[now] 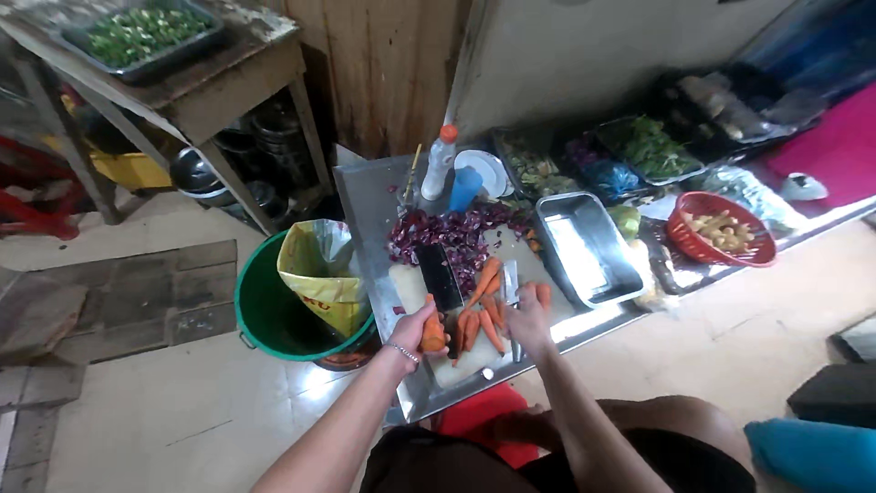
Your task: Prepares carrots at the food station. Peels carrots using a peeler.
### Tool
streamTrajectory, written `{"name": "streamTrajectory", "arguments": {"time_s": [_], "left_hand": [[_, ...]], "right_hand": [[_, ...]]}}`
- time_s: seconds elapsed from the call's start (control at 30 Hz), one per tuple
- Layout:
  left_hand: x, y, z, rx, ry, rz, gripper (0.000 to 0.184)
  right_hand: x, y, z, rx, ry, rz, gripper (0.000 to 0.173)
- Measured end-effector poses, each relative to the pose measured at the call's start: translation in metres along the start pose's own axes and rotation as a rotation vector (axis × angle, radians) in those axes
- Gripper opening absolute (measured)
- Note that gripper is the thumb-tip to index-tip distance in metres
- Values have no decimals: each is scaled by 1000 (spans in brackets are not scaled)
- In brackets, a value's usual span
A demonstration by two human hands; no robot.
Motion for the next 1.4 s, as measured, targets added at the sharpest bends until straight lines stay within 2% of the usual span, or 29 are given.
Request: {"name": "streamTrajectory", "arguments": {"time_s": [0.1,0.23,0.37,0.53,0.7,0.9,1.03,1.3,1.33,1.4], "left_hand": [[15,-8,-7,-27,12,-18,52],[26,-15,-15,-1,40,-23,51],[33,-21,-19,40,68,-27,50],[34,-26,-25,51,38,-32,46],[34,-29,-25,103,54,55,41],[30,-25,-26,65,39,-25,48],[33,-15,-31,77,34,-46,49],[45,2,-26,87,18,-69,50],[46,2,-25,82,25,-75,50],[46,-4,-18,71,64,-90,49]], "right_hand": [[-18,-9,18,-63,97,103,31],[-36,-26,41,-154,238,213,50],[-39,-41,66,-243,407,323,50],[-35,-48,84,-173,542,511,63],[-39,-48,87,-148,657,607,61],[-34,-48,67,-218,674,606,60],[-35,-59,52,-314,594,602,58],[-42,-78,43,-392,563,552,65],[-40,-78,38,-382,544,556,64],[-35,-71,23,-373,371,577,59]]}}
Point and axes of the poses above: each hand's wrist, its own z-axis away from the middle knuckle, its own y-axis out of the back of the hand, x = y × z, the point moved 5 cm from there along -z, towards the middle knuckle, and after that the axes turned 13 degrees about -z, right-handed, at the moved point
